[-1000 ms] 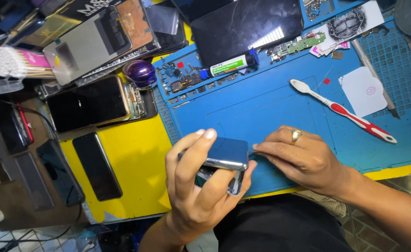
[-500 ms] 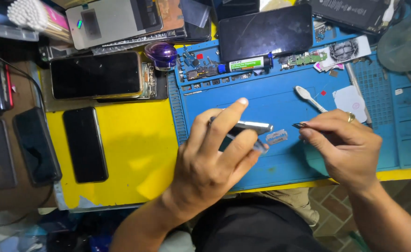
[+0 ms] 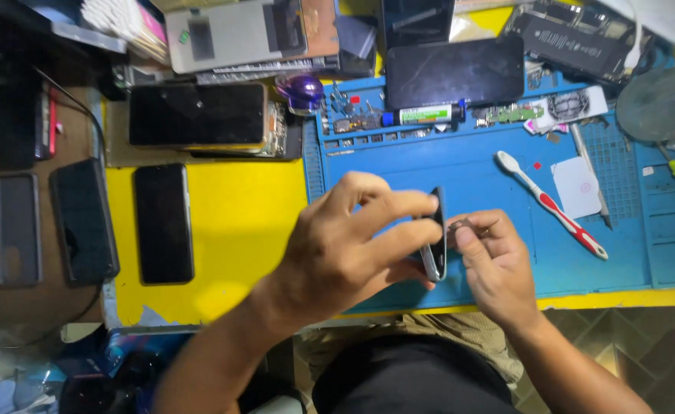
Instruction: The person uses a razor blade to carefully pry and separate the back cover of a light blue smartphone. They work along the edges to loosen the adhesive, then lift the cover to reveal the internal components.
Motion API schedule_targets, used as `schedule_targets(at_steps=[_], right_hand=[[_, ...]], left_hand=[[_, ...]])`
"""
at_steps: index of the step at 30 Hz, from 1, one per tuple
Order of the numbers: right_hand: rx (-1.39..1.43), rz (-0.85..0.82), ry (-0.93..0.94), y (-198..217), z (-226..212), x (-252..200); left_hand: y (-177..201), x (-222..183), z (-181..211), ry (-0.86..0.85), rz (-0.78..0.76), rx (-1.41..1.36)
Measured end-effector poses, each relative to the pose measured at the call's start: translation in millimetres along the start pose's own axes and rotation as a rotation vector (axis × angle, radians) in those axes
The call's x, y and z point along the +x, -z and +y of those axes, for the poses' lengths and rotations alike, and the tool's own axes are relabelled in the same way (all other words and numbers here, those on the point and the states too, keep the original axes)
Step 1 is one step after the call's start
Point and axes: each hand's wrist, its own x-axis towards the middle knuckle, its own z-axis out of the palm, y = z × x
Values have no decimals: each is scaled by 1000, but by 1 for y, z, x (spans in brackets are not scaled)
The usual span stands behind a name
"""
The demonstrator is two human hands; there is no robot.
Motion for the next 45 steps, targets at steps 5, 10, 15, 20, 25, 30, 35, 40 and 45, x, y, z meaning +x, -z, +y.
schedule_targets(at_steps=[5, 10, 15, 20, 25, 30, 35, 40, 45], right_hand=[[-52, -33, 217, -25, -25, 1], [-147, -12, 276, -28, -20, 10], [-308, 26, 311, -26, -16, 18], [-327, 29, 290, -21, -27, 15], [-326, 59, 260, -4, -29, 11], [-396, 34, 349, 15, -19, 9], [-436, -15, 460, 22, -19, -8], [-464, -78, 466, 24, -18, -14], [-415, -47, 382, 21, -23, -9]], left_hand=[[-24, -15, 12, -65, 179, 3], [-23, -15, 22, -76, 151, 35], [-36, -11, 32, -29, 144, -16], [-55, -15, 36, 31, 201, -122], [-60, -19, 44, 41, 273, -75], [-61, -30, 55, 49, 315, 11], [-68, -43, 54, -10, 375, 3], [-67, -46, 59, -19, 399, -25], [-59, -36, 64, 26, 386, -25]])
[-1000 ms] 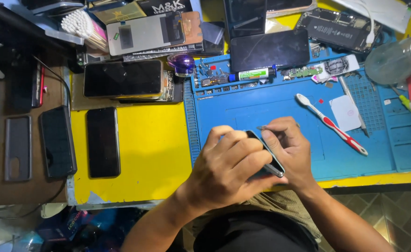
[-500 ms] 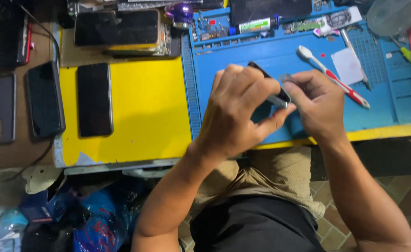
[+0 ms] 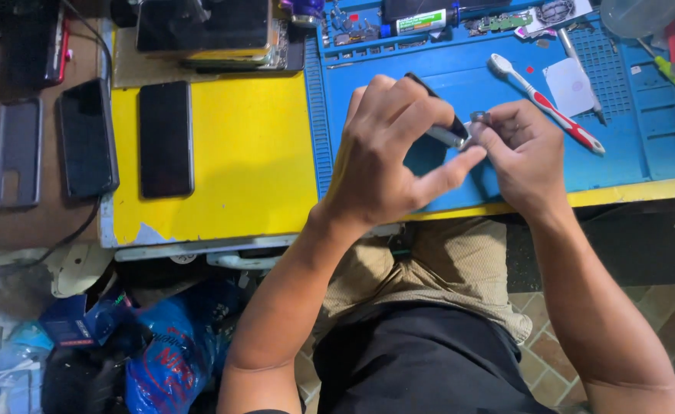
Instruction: The person uses a razor blade to carefully pry and separate the back cover of a light blue smartphone. They work along the edges to loosen the adhesive, then lift the cover to reveal the internal components.
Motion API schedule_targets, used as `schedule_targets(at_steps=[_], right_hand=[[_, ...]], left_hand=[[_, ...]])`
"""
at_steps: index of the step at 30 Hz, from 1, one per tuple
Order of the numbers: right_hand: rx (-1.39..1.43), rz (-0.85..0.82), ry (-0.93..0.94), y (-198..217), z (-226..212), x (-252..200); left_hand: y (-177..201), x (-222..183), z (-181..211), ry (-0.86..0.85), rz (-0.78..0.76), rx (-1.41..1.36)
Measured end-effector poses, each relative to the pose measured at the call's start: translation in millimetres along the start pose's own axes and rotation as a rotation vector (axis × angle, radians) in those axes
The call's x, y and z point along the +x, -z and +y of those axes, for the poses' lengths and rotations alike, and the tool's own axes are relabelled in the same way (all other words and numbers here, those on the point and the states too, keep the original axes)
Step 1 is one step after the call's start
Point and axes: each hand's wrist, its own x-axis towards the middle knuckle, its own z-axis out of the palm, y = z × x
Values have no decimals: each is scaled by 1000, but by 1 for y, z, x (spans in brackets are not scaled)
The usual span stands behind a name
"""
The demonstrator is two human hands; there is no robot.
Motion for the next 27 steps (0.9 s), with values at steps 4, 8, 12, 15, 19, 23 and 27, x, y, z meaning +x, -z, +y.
schedule_targets(at_steps=[4, 8, 12, 15, 19, 23, 27], right_hand=[[170, 53, -96, -4, 0, 0], [117, 37, -169, -2, -6, 0], [0, 53, -56, 0, -13, -3], [3, 7, 81, 4, -16, -4], [36, -110, 181, 11, -16, -3], [138, -127, 339, 18, -21, -1], [80, -107, 385, 26, -28, 4]], left_hand=[[2, 10, 0, -11, -41, -4], [7, 23, 0, 54, -133, -26], [9, 34, -4, 104, -179, -70], [5, 31, -7, 125, -191, -122], [-4, 31, -10, 173, -211, -87], [-9, 38, -9, 224, -212, -20], [-11, 45, -9, 254, -237, 13]])
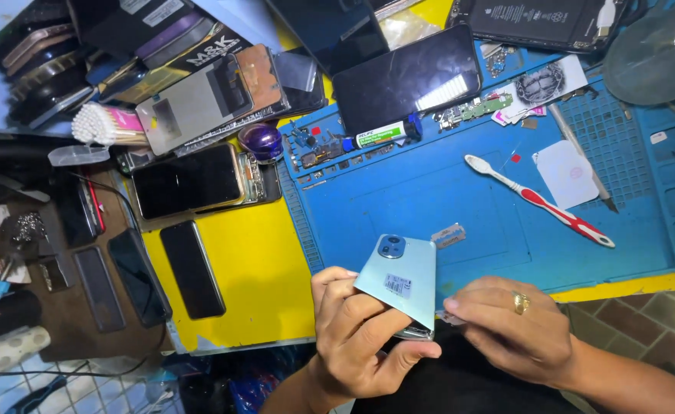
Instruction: The person uses a razor blade to carefully pry and separate the back cover of a light blue smartphone. They work along the edges to loosen the adhesive, then lift the cover to reveal the internal components.
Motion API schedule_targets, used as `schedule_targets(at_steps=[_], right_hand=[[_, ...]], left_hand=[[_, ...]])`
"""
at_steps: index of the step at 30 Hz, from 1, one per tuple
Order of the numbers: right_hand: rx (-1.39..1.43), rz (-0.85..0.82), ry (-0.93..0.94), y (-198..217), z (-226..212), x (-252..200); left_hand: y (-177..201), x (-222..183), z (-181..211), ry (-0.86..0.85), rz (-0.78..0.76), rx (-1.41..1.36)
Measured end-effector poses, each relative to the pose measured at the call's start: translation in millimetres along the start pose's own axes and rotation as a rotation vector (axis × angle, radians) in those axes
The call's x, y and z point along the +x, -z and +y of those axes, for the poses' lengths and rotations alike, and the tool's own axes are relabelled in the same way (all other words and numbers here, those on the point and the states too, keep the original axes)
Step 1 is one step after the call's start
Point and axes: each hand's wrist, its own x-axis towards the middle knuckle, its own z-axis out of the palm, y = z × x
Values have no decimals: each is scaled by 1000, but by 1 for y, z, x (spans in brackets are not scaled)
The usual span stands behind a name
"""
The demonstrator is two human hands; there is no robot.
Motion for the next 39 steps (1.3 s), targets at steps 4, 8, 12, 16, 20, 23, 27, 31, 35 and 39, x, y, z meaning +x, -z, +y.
schedule_targets(at_steps=[4, 8, 12, 16, 20, 23, 27, 31, 35, 39], right_hand=[[-28, 43, 3, 4, -1, 12], [-61, 43, 6, 6, -1, 15], [-61, 40, 18, 6, 0, 15], [-44, 37, 38, 7, 2, 12], [-45, -8, 65, 8, 3, 11], [-31, -8, 87, 7, 1, 14], [-33, 13, 97, 3, 0, 17], [-43, 18, 110, 2, -1, 15], [-27, 25, 111, 0, -2, 15], [-12, 19, 109, -1, 0, 12]], left_hand=[[-4, 5, 4, 32, 19, 15], [-7, 15, 10, 75, 23, 61], [-8, 21, 14, 118, 19, 99], [-15, 24, 19, 173, 47, 123], [-16, 22, 18, 140, 61, 178], [-15, 21, 21, 152, 36, 203], [-15, 19, 25, 169, 35, 240], [-14, 19, 25, 144, 28, 244], [-13, 18, 25, 140, 18, 267], [-14, 17, 25, 142, 22, 272]])
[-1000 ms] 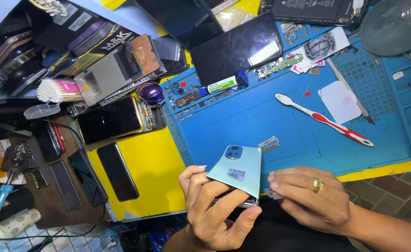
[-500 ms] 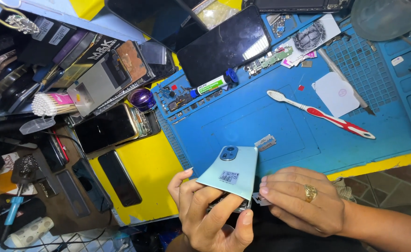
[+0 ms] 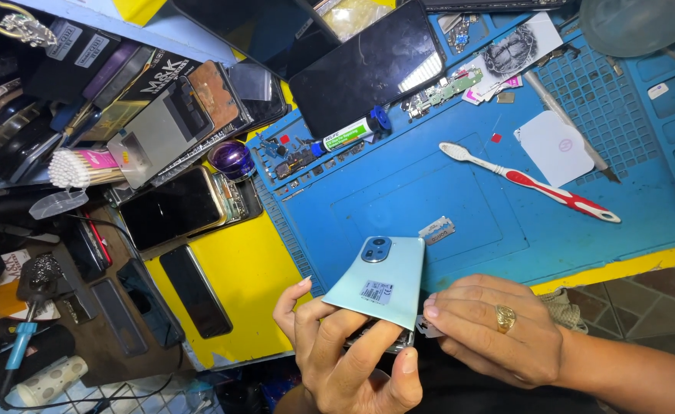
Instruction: The person uses a razor blade to carefully pry and separate the back cover of a light blue smartphone. They work along the edges to loosen the adhesive, then lift the cover to reveal the internal components.
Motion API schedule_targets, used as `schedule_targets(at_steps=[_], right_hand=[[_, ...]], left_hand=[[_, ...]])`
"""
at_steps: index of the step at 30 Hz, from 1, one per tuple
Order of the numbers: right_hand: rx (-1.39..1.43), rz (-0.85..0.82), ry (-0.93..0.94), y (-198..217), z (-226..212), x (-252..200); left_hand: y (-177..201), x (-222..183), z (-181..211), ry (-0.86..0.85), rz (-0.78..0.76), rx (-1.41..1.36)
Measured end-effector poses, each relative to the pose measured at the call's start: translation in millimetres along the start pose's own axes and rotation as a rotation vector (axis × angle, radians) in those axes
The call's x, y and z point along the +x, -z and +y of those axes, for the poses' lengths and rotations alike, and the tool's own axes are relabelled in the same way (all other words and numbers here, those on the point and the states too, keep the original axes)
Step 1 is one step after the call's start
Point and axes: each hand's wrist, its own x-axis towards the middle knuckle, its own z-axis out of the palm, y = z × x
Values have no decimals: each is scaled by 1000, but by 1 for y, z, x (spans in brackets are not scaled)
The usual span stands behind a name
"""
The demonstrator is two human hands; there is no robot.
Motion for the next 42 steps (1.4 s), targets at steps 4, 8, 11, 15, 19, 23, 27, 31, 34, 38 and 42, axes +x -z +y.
schedule_targets(at_steps=[4, 8, 11, 15, 19, 23, 27, 31, 34, 38, 42], right_hand=[[-26, 14, 3, -2, 1, -1], [-28, 2, -16, -3, 2, -7], [-24, -5, -24, -3, 3, -10], [10, -37, -22, -1, 0, -10], [3, -41, 4, -3, 1, -9], [-17, -49, -6, -3, 2, -14], [-28, -32, -23, -5, 3, -14], [-35, -29, -28, -3, 2, -17], [10, -60, -13, -2, 0, -15], [-4, -45, -3, -4, 3, -12], [-35, -59, -19, -5, 5, -17]], left_hand=[[-2, -1, -3, -28, 24, -7], [-2, -1, -2, -22, 11, -4], [-3, -2, -3, -28, 17, 0], [-3, -2, -2, -31, 25, 7], [-4, -3, -1, -8, 36, 5], [-3, -4, -3, -18, 26, 2], [-2, -4, -3, -31, 17, 2], [-2, -3, -3, -43, 13, -1], [-3, -3, -2, -28, 26, 4], [-4, -4, -5, -47, 32, 1], [-3, -4, -5, -42, 20, 1]])
